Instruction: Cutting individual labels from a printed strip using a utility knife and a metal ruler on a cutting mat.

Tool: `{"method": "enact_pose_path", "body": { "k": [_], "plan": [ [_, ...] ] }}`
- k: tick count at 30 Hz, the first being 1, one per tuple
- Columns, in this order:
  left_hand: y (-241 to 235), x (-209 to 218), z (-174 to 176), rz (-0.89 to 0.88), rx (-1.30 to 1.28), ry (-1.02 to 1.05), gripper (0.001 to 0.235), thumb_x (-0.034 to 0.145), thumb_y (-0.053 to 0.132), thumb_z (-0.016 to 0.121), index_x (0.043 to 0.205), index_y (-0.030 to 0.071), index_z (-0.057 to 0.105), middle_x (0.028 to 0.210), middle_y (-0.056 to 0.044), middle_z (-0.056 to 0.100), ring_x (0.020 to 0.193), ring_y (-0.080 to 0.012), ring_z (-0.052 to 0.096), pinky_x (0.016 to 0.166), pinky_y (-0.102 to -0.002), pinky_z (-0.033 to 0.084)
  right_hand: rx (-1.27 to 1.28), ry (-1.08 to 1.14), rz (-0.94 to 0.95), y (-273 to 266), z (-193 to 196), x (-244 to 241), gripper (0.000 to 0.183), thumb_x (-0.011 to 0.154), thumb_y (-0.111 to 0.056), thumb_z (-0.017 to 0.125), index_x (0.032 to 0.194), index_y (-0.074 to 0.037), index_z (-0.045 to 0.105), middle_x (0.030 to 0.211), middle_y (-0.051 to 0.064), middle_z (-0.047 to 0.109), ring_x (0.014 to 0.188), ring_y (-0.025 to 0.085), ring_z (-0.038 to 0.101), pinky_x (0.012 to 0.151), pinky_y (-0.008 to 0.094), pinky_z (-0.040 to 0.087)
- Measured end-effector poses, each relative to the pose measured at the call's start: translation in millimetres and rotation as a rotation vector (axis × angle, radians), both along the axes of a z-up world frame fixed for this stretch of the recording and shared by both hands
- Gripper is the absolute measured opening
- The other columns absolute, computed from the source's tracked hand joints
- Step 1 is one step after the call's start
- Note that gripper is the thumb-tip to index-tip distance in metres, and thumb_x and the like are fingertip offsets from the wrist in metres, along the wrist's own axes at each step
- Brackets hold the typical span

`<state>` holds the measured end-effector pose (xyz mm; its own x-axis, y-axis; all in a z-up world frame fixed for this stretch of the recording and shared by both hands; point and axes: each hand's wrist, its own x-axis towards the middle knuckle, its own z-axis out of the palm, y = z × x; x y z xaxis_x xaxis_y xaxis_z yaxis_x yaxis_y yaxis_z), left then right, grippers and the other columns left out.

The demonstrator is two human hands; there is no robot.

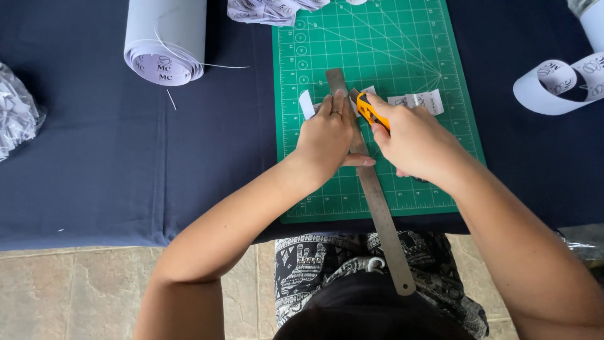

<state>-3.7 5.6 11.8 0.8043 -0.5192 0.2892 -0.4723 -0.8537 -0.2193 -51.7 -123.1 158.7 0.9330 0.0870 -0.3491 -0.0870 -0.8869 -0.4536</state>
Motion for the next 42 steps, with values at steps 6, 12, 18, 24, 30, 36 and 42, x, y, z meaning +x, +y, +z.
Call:
{"method": "enact_pose_path", "body": {
  "k": [6, 12, 18, 24, 30, 36, 42],
  "plan": [
    [-3.3, 2.0, -2.8, -0.016, 0.082, 0.029, 0.134, 0.062, 0.106, 0.043, 0.142, 0.000, 0.059, 0.143, -0.016, 0.062, 0.134, -0.0252, 0.058, 0.102, -0.028, 0.054, 0.010, 0.006, 0.023, 1.7, 0.9, -0.8, 0.059, 0.100, -0.012, 0.046, 0.158, -0.006, 0.041, 0.102, 0.040, 0.067, 0.046, 0.035, 0.072, 0.036, 0.035, 0.058],
    [-5.7, 4.0, -0.6, -0.014, 0.122, 0.072, 0.132, 0.066, 0.105, 0.040, 0.142, -0.001, 0.059, 0.144, -0.016, 0.061, 0.135, -0.0268, 0.057, 0.104, -0.029, 0.052, 0.010, 0.026, 0.016, 1.4, 1.8, -4.2, 0.058, 0.100, -0.013, 0.046, 0.157, -0.005, 0.041, 0.114, 0.045, 0.062, 0.048, 0.036, 0.073, 0.036, 0.036, 0.059],
    [-5.4, 7.7, -11.5, -0.011, 0.137, 0.116, 0.129, 0.066, 0.105, 0.040, 0.139, 0.001, 0.064, 0.145, -0.017, 0.061, 0.136, -0.0281, 0.056, 0.105, -0.029, 0.051, -0.031, 0.110, 0.001, -0.9, 17.8, -23.7, 0.060, 0.100, -0.011, 0.044, 0.159, -0.011, 0.038, 0.114, 0.042, 0.064, 0.050, 0.036, 0.075, 0.038, 0.037, 0.061],
    [-7.4, 17.0, -16.5, -0.066, 0.278, 0.158, 0.133, 0.073, 0.107, 0.029, 0.140, -0.003, 0.060, 0.151, -0.027, 0.048, 0.136, -0.0383, 0.052, 0.108, -0.038, 0.045, -0.130, 0.184, -0.008, -1.9, 20.5, -40.4, 0.064, 0.102, -0.016, 0.045, 0.164, -0.022, 0.031, 0.085, 0.025, 0.074, 0.047, 0.031, 0.072, 0.043, 0.037, 0.060],
    [7.6, 9.5, -28.8, -0.075, 0.154, 0.036, 0.144, 0.070, 0.110, 0.038, 0.148, -0.011, 0.045, 0.158, -0.022, 0.042, 0.139, -0.0331, 0.049, 0.101, -0.031, 0.049, -0.130, 0.174, -0.083, -13.4, 9.8, -61.1, 0.073, 0.102, -0.029, 0.050, 0.168, -0.036, 0.020, 0.064, 0.010, 0.069, 0.044, 0.024, 0.063, 0.049, 0.037, 0.054],
    [4.0, -12.7, -18.9, -0.080, 0.095, -0.032, 0.136, 0.074, 0.108, 0.034, 0.152, -0.003, 0.044, 0.160, -0.015, 0.042, 0.143, -0.0362, 0.045, 0.092, -0.030, 0.053, 0.329, -0.081, -0.462, -70.7, -42.2, -97.3, 0.060, 0.083, -0.019, 0.081, 0.133, -0.013, 0.048, 0.073, 0.011, 0.069, 0.045, 0.021, 0.065, 0.052, 0.031, 0.057],
    [-48.8, -30.2, -6.3, -0.121, 0.073, 0.107, 0.132, 0.076, 0.105, 0.036, 0.155, -0.002, 0.039, 0.159, -0.015, 0.043, 0.144, -0.0474, 0.039, 0.079, -0.039, 0.058, 0.656, -0.262, -0.565, -89.1, -52.6, -121.4, 0.043, 0.091, -0.004, 0.070, 0.133, -0.001, 0.064, 0.054, 0.010, 0.055, 0.042, 0.016, 0.054, 0.048, 0.027, 0.051]
  ]
}}
